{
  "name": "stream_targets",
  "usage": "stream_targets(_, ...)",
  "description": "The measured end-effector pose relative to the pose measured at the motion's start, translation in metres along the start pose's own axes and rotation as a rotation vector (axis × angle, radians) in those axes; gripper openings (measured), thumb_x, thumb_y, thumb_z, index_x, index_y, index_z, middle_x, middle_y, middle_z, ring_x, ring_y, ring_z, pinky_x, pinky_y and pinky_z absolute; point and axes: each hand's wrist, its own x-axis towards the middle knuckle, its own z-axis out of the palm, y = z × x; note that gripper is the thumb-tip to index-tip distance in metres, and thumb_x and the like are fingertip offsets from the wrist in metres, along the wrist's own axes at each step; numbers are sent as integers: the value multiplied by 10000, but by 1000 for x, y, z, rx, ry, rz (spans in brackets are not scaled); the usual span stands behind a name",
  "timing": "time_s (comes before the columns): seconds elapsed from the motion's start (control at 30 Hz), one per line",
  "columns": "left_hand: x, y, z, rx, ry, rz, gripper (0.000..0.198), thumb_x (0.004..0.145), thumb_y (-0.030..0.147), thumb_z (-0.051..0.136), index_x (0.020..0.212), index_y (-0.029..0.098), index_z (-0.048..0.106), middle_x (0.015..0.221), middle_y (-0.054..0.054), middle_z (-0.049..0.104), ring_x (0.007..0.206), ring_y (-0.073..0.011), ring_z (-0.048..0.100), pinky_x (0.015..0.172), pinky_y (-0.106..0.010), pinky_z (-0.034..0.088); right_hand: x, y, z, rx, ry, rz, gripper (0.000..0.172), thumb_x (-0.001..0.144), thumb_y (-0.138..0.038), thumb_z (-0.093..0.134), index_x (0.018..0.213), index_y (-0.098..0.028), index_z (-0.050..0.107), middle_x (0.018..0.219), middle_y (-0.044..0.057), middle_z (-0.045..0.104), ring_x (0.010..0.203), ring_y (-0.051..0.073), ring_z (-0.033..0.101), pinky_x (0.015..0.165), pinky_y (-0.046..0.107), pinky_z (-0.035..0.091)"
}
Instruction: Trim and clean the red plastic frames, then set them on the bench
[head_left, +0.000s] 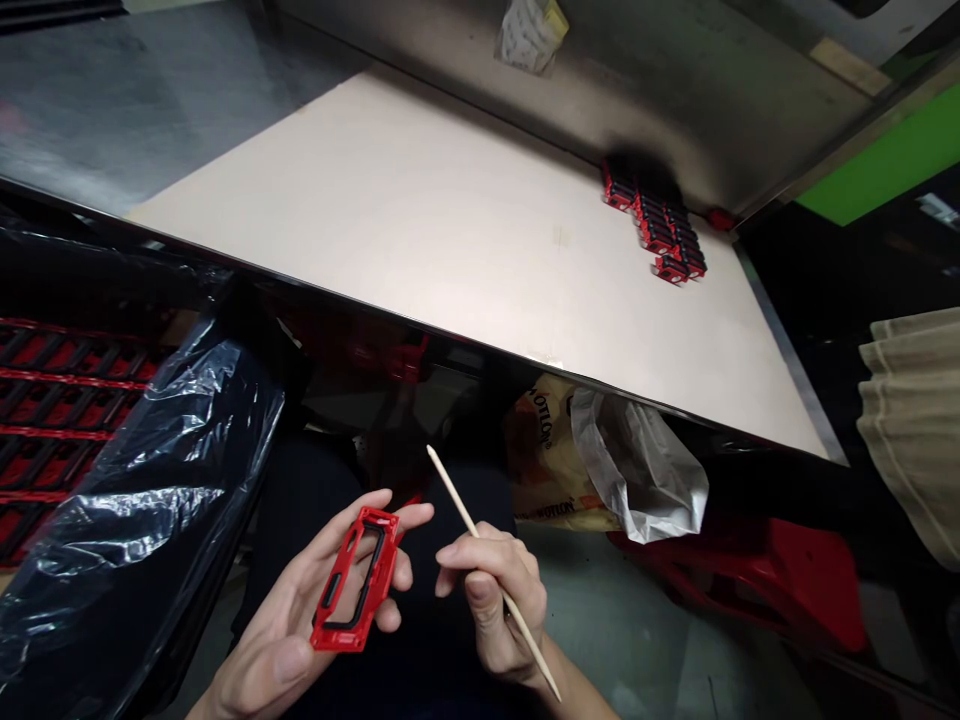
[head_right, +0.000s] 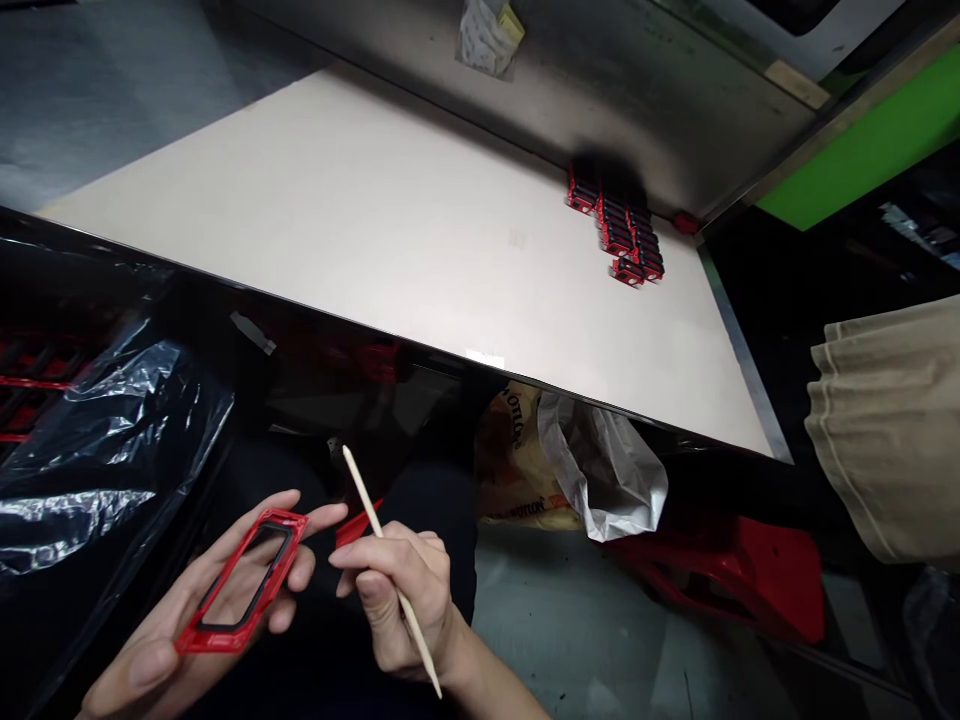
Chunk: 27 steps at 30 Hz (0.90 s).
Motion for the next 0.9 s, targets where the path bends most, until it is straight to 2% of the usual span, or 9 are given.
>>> stream_targets(0.1, 1, 2, 1, -38, 1, -34, 672, 571, 640, 892, 1169, 347, 802, 1234, -80, 773, 774, -237, 646, 581, -306, 572, 2, -1, -3, -71, -8, 1, 274, 1094, -279, 405, 1142, -202, 664, 683, 14, 685, 584, 145, 640, 532, 248, 508)
stream_targets(0.3, 5, 8, 7, -224, -68, -303, 621, 658, 712, 810, 1045, 227, 848, 891, -97, 808, 607, -184, 652, 448, -234, 546, 17, 0, -6, -194, -100, -44, 251, 1073, -284, 449, 1081, -187, 680, 749, 37, 718, 605, 147, 629, 519, 251, 498)
stream_targets(0.4, 6, 4, 9, -204, -122, -376, 541, 783, 670, 745, 944, 165, 853, 690, -83, 775, 512, -162, 677, 431, -202, 535, 26, 0, -5, -255, -215, -95, 269, 1074, -323, 472, 1045, -169, 691, 753, 38, 741, 607, 134, 640, 503, 228, 488)
stream_targets(0.5, 6, -1, 7, -106, -127, -383, 591, 854, 674, 671, 857, 109, 844, 646, -87, 762, 468, -144, 674, 462, -200, 539, 28, 3, -5, -364, -301, -89, 317, 1065, -356, 499, 929, -156, 704, 702, 22, 713, 545, 109, 609, 453, 227, 416)
stream_targets(0.6, 4, -6, 4, 47, -78, -324, 660, 874, 746, 583, 851, 135, 832, 611, -73, 762, 496, -149, 678, 548, -219, 567, 25, 5, -3, -424, -315, -38, 309, 1035, -309, 532, 813, -156, 684, 666, 9, 669, 502, 92, 571, 431, 229, 352)
stream_targets(0.63, 3, -8, 3, 104, -40, -274, 656, 870, 762, 571, 920, 159, 825, 649, -62, 780, 526, -157, 689, 585, -233, 582, 23, 5, -2, -424, -308, -11, 292, 1019, -282, 540, 788, -158, 669, 658, 5, 657, 500, 89, 564, 434, 227, 342)
stream_targets(0.7, 0, -12, 2, 205, 62, -123, 658, 802, 781, 644, 1146, 232, 758, 887, -45, 829, 632, -186, 731, 636, -266, 610, 20, 6, 0, -396, -277, 57, 253, 984, -223, 544, 753, -166, 633, 641, -8, 631, 507, 84, 553, 456, 215, 347)
stream_targets(0.8, -3, -21, 3, 361, 184, 86, 823, 670, 658, 859, 1380, 351, 577, 1251, -26, 765, 940, -253, 772, 749, -291, 638, 16, 6, 3, -300, -221, 170, 217, 929, -176, 552, 713, -183, 563, 604, -33, 569, 497, 73, 508, 487, 192, 369)
stream_targets(0.9, -5, -26, 6, 543, 212, 150, 757, 707, 495, 904, 1380, 398, 569, 1244, 10, 768, 1127, -261, 729, 917, -307, 613, 14, 5, 6, -215, -181, 250, 210, 894, -174, 558, 689, -197, 516, 582, -50, 509, 481, 68, 459, 475, 179, 361)
